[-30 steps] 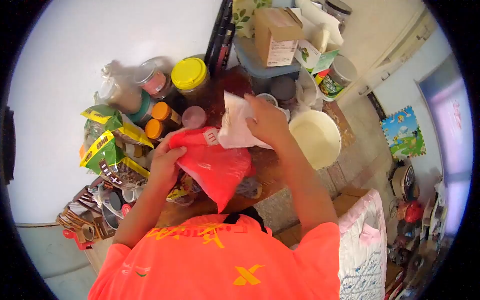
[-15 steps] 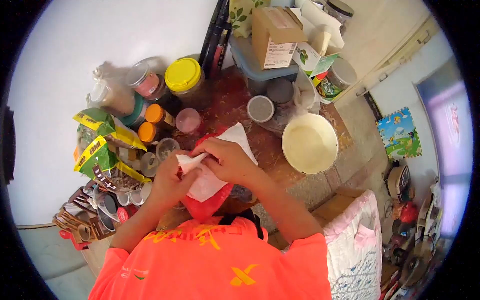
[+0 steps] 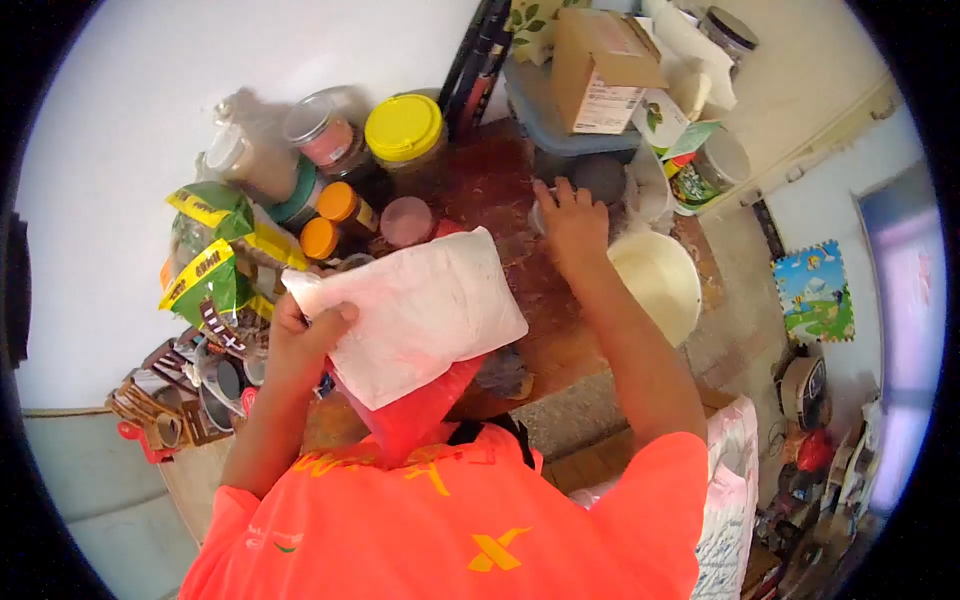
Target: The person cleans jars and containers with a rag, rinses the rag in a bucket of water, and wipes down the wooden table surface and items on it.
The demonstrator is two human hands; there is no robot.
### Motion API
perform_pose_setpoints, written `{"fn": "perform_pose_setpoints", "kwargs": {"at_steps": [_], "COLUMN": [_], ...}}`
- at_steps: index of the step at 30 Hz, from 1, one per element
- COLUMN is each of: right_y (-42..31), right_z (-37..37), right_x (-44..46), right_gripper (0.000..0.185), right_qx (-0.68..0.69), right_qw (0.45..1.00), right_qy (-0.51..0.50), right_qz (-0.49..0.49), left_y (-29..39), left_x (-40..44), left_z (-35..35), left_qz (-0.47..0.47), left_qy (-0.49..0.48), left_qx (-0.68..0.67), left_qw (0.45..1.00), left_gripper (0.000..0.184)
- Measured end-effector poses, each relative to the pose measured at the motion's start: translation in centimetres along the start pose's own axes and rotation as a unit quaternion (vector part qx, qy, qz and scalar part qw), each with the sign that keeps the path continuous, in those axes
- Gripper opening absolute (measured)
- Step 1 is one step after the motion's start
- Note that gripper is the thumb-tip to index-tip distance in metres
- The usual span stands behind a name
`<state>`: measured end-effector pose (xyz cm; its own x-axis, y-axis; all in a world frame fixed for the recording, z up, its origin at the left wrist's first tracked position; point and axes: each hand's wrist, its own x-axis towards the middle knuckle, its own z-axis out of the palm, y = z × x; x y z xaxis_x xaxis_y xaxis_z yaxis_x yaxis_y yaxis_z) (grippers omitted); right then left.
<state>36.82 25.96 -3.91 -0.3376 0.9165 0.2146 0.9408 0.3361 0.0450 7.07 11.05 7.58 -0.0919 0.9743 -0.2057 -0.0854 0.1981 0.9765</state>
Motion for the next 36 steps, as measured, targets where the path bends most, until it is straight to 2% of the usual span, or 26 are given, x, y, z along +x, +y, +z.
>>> {"fn": "perform_pose_setpoints", "kwargs": {"at_steps": [4,7,9,10,12,13,15,16,18,19,21,25,26,27,28,29,30,31,33,34,35,36], "right_y": [1.0,1.2,0.9,1.2,2.0,2.7,4.2,4.4,4.5,4.6,4.5,4.2,3.9,3.4,3.0,2.7,2.2,1.2,-0.6,-1.2,-1.9,-2.7], "right_z": [2.3,3.1,-0.9,-1.4,-2.1,-2.2,-2.3,-2.7,-3.7,-4.1,-4.7,-5.1,-4.7,-4.4,-3.9,-3.5,-3.0,-3.1,-4.0,-3.9,-3.5,-3.1], "right_x": [0.5,0.6,0.2,0.1,-0.1,-0.1,-0.1,-0.3,-0.4,-0.5,-0.8,-0.6,-0.5,-0.5,-0.4,-0.5,-0.7,-1.0,-1.7,-2.0,-2.4,-2.7], "right_gripper": [0.070,0.071,0.075,0.075,0.084,0.084,0.087,0.087,0.084,0.084,0.080,0.079,0.080,0.081,0.081,0.082,0.083,0.083,0.084,0.084,0.084,0.085], "right_qx": [-0.064,-0.061,0.044,0.041,0.174,0.170,0.388,0.385,0.570,0.569,0.629,0.614,0.601,0.589,0.591,0.527,0.460,0.465,0.327,0.330,0.276,0.223], "right_qw": [0.998,0.996,0.998,0.998,0.978,0.979,0.894,0.895,0.756,0.758,0.683,0.695,0.724,0.751,0.748,0.812,0.866,0.862,0.931,0.931,0.945,0.956], "right_qy": [0.011,0.016,-0.039,-0.037,-0.083,-0.082,-0.176,-0.176,-0.214,-0.215,-0.225,-0.257,-0.240,-0.223,-0.234,-0.210,-0.181,-0.187,-0.159,-0.155,-0.169,-0.181], "right_qz": [-0.023,-0.056,0.001,-0.006,0.078,0.076,0.138,0.138,0.240,0.237,0.295,0.274,0.237,0.199,0.191,0.137,0.082,0.075,-0.011,-0.015,-0.042,-0.067], "left_y": [3.2,7.1,8.9,10.0,10.7,10.7,10.7,10.7,10.8,10.8,10.9,10.6,11.0,11.1,11.2,11.4,11.8,11.7,11.2,11.2,12.0,12.2], "left_x": [0.3,0.4,0.5,-0.1,-0.8,-1.1,-1.7,-2.1,-2.9,-3.4,-4.6,-6.5,-7.2,-7.8,-8.3,-9.1,-9.7,-10.6,-12.5,-13.2,-13.6,-14.3], "left_z": [-1.1,-1.5,-1.9,-1.7,-1.9,-2.5,-3.2,-3.4,-3.0,-2.9,-3.4,-5.0,-3.8,-4.2,-5.0,-5.5,-5.4,-5.9,-7.9,-8.9,-9.8,-10.1], "left_qz": [0.024,0.027,0.076,0.098,0.122,0.129,0.135,0.136,0.133,0.134,0.108,0.134,0.139,0.135,0.141,0.146,0.148,0.145,0.168,0.172,0.176,0.139], "left_qy": [0.069,0.182,0.186,0.180,0.174,0.176,0.177,0.190,0.207,0.210,0.227,0.249,0.252,0.263,0.206,0.149,0.136,0.144,0.039,-0.007,-0.088,-0.072], "left_qx": [-0.035,-0.005,-0.032,-0.028,-0.029,-0.037,-0.048,-0.039,-0.039,-0.042,0.047,0.048,0.000,0.003,0.005,0.006,0.023,0.028,0.054,0.096,0.209,0.238], "left_qw": [0.997,0.983,0.979,0.978,0.977,0.975,0.974,0.972,0.968,0.968,0.967,0.958,0.958,0.955,0.968,0.978,0.979,0.978,0.984,0.980,0.958,0.959], "left_gripper": [0.033,0.045,0.052,0.052,0.052,0.051,0.051,0.050,0.050,0.050,0.051,0.065,0.057,0.057,0.048,0.038,0.028,0.028,0.027,0.025,0.024,0.025]}}
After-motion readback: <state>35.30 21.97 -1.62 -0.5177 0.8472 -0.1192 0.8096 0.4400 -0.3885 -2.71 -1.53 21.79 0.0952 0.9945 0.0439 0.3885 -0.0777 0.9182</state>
